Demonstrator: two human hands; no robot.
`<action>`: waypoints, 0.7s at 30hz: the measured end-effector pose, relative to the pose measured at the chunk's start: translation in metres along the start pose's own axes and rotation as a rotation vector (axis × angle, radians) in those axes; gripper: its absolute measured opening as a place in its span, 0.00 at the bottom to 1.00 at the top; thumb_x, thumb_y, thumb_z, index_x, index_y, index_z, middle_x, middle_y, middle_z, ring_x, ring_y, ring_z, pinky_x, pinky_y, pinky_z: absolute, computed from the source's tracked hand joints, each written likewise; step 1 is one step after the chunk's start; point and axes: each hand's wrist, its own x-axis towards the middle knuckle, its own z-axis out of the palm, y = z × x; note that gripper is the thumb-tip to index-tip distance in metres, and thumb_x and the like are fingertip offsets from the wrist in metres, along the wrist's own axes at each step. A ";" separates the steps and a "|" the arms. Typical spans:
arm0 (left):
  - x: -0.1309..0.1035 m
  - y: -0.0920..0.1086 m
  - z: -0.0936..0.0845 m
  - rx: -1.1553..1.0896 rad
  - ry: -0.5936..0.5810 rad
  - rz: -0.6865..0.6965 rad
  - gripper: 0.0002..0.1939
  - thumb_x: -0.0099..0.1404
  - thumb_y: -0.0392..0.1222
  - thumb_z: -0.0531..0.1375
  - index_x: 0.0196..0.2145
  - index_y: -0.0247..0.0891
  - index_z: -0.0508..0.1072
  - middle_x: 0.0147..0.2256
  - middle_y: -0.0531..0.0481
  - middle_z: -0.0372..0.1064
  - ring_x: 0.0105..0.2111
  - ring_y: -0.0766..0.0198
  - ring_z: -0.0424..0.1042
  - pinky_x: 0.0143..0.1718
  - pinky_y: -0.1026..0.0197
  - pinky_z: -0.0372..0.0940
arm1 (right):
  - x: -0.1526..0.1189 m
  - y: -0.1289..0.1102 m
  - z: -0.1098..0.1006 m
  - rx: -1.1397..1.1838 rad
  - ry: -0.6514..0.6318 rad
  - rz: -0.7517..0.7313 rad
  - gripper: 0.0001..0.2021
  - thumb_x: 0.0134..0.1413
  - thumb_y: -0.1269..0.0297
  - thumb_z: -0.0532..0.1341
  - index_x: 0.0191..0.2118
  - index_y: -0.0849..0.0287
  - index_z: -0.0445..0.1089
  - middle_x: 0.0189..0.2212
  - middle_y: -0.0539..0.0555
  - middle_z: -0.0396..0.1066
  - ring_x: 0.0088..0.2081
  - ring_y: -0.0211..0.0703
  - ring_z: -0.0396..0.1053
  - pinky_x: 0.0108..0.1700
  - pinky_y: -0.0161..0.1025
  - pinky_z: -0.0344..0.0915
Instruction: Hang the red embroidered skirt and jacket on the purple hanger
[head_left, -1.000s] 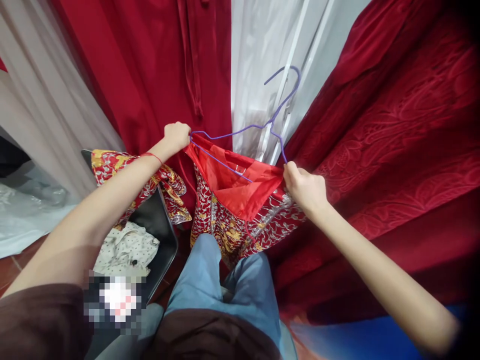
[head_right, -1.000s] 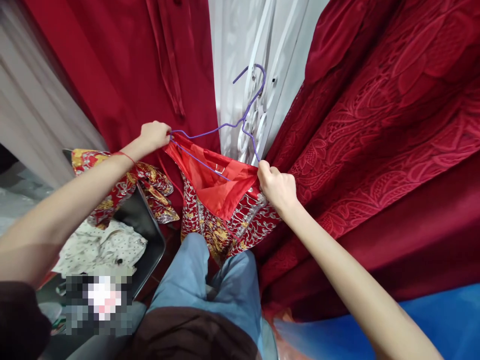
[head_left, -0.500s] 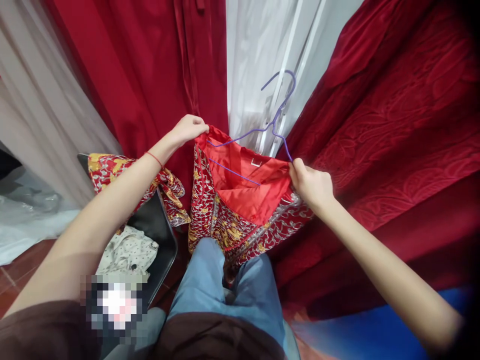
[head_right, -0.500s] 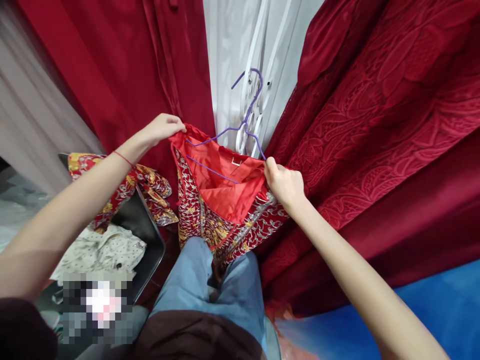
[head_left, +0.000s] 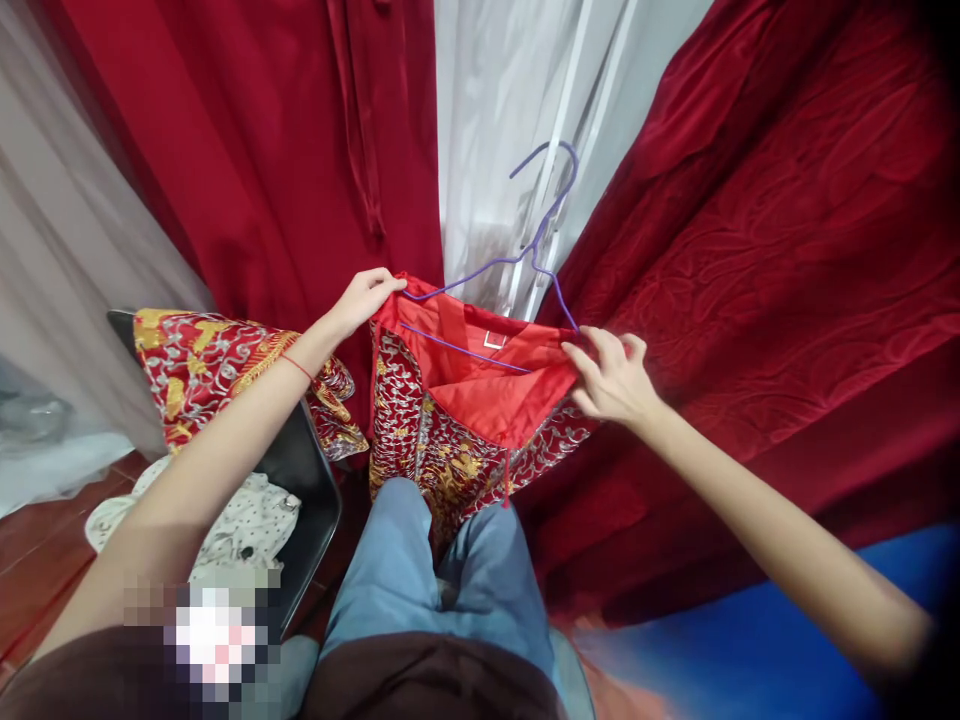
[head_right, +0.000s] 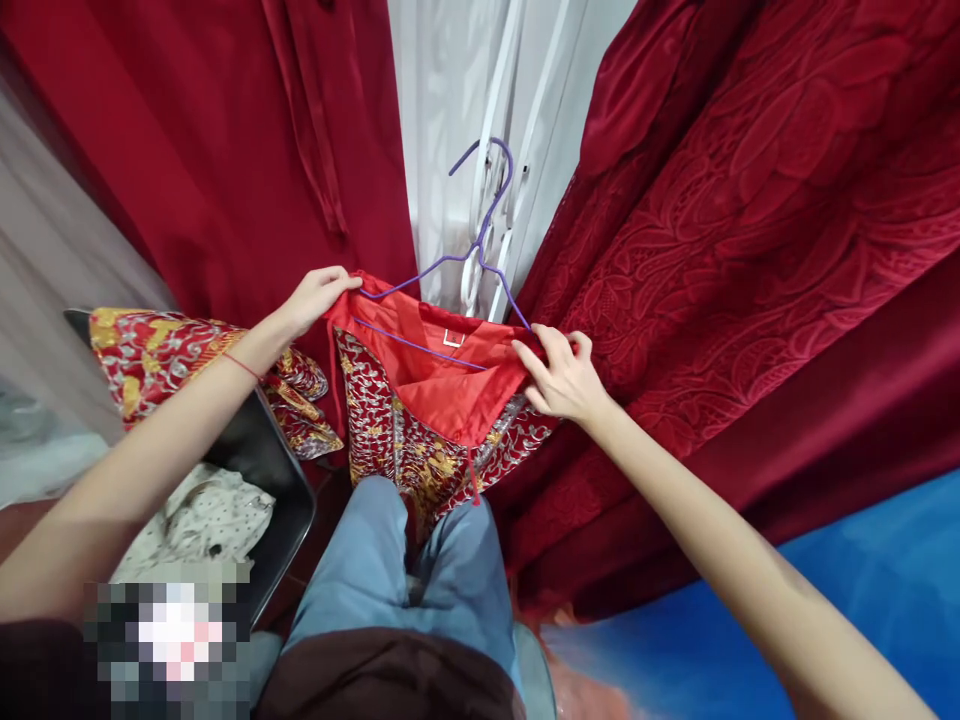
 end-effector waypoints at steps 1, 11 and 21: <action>-0.002 -0.002 0.002 -0.009 0.038 -0.025 0.16 0.64 0.44 0.57 0.21 0.39 0.61 0.21 0.55 0.58 0.23 0.67 0.60 0.30 0.63 0.58 | -0.003 -0.005 0.001 -0.020 -0.004 0.040 0.31 0.53 0.55 0.55 0.61 0.63 0.63 0.62 0.74 0.60 0.61 0.68 0.58 0.55 0.61 0.53; -0.052 -0.026 0.041 0.260 0.236 0.320 0.06 0.61 0.38 0.59 0.37 0.42 0.66 0.39 0.51 0.70 0.41 0.58 0.67 0.51 0.54 0.61 | 0.055 -0.113 0.002 0.161 0.163 0.225 0.27 0.58 0.55 0.57 0.61 0.64 0.62 0.61 0.72 0.61 0.61 0.61 0.57 0.60 0.58 0.48; -0.093 -0.019 0.048 0.435 0.272 0.397 0.06 0.72 0.46 0.53 0.41 0.43 0.63 0.41 0.45 0.70 0.43 0.54 0.68 0.49 0.50 0.64 | 0.089 -0.141 0.022 0.190 0.303 0.060 0.15 0.65 0.62 0.55 0.53 0.58 0.71 0.48 0.66 0.69 0.47 0.57 0.66 0.46 0.53 0.62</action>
